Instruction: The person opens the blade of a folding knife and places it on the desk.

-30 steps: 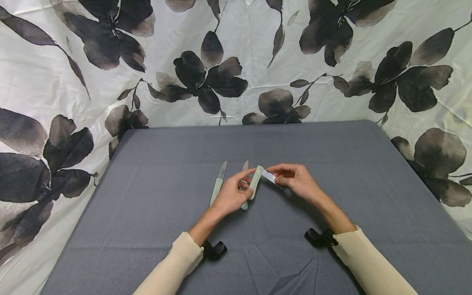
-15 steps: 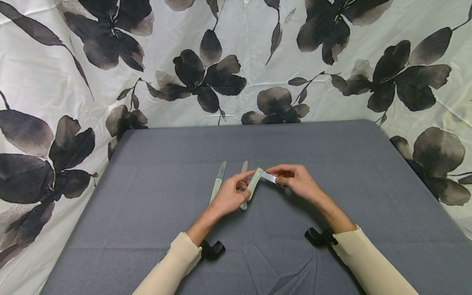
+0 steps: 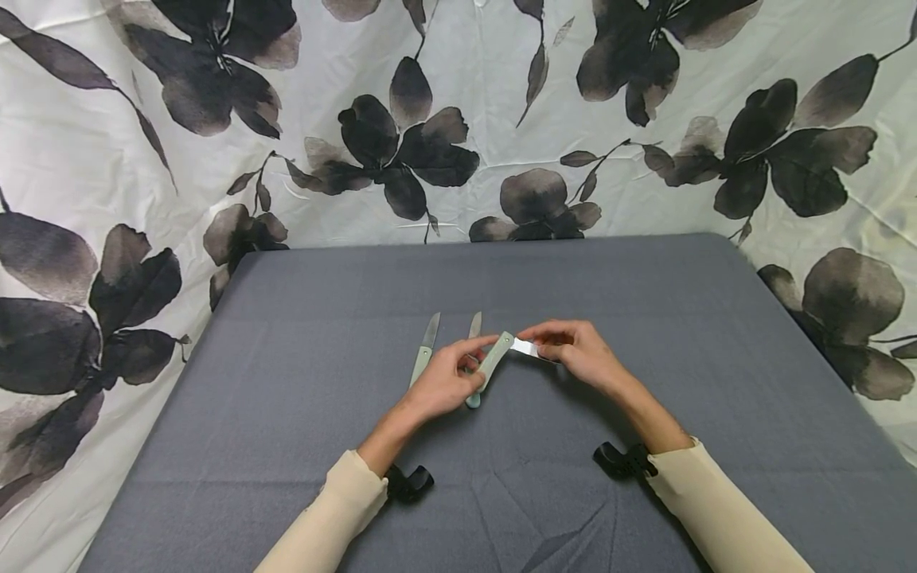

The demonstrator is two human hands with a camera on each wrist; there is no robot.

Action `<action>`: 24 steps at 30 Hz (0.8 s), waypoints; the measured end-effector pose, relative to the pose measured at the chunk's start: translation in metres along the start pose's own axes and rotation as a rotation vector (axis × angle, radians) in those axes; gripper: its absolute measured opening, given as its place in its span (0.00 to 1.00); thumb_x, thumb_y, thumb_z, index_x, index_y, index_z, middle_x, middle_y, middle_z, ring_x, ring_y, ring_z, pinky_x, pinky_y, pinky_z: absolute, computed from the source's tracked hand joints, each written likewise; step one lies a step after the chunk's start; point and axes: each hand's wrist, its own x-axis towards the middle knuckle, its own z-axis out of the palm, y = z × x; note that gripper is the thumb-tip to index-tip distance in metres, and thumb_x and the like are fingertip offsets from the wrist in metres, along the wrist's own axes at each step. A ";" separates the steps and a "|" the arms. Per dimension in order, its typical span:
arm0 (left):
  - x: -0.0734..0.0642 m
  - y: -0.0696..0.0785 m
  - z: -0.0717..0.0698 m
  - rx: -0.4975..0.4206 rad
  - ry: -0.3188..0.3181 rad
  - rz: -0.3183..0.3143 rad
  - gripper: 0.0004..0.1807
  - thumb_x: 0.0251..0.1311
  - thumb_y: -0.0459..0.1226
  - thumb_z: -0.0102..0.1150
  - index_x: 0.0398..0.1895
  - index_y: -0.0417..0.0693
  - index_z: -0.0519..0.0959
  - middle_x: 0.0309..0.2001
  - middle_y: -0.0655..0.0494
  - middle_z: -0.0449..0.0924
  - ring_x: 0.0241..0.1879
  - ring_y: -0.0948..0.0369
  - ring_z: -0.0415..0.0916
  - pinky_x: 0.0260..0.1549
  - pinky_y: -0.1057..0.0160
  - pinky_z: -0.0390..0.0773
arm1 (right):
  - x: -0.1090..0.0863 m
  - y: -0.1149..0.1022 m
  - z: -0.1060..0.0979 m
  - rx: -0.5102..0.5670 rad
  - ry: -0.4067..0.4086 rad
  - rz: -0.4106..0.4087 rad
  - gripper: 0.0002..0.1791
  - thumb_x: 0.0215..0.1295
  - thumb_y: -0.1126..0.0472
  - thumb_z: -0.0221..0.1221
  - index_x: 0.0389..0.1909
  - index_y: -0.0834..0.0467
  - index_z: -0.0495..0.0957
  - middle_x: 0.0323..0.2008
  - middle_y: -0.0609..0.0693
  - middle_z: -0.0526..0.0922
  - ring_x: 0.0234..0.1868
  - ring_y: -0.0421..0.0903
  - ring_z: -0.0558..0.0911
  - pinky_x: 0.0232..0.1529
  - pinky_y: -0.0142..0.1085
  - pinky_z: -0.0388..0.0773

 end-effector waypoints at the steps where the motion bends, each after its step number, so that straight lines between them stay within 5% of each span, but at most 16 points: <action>1: 0.000 0.000 -0.001 0.000 -0.007 -0.002 0.34 0.59 0.25 0.57 0.72 0.49 0.76 0.51 0.43 0.81 0.41 0.60 0.78 0.35 0.67 0.75 | 0.000 0.000 0.000 0.000 -0.003 0.000 0.17 0.71 0.69 0.59 0.56 0.57 0.87 0.51 0.59 0.87 0.42 0.45 0.80 0.40 0.35 0.75; 13: 0.002 0.004 -0.008 0.024 -0.051 -0.018 0.33 0.61 0.25 0.55 0.72 0.52 0.76 0.52 0.45 0.82 0.42 0.59 0.79 0.39 0.64 0.78 | 0.006 -0.005 -0.004 -0.003 -0.026 0.029 0.15 0.71 0.67 0.59 0.54 0.53 0.88 0.54 0.56 0.88 0.43 0.48 0.80 0.41 0.36 0.75; 24: 0.005 0.005 -0.019 0.051 -0.110 -0.013 0.33 0.62 0.25 0.52 0.71 0.54 0.77 0.53 0.46 0.81 0.42 0.59 0.79 0.40 0.62 0.77 | 0.007 -0.018 -0.006 -0.105 -0.017 -0.034 0.16 0.71 0.70 0.59 0.49 0.51 0.90 0.47 0.54 0.87 0.39 0.48 0.78 0.39 0.34 0.76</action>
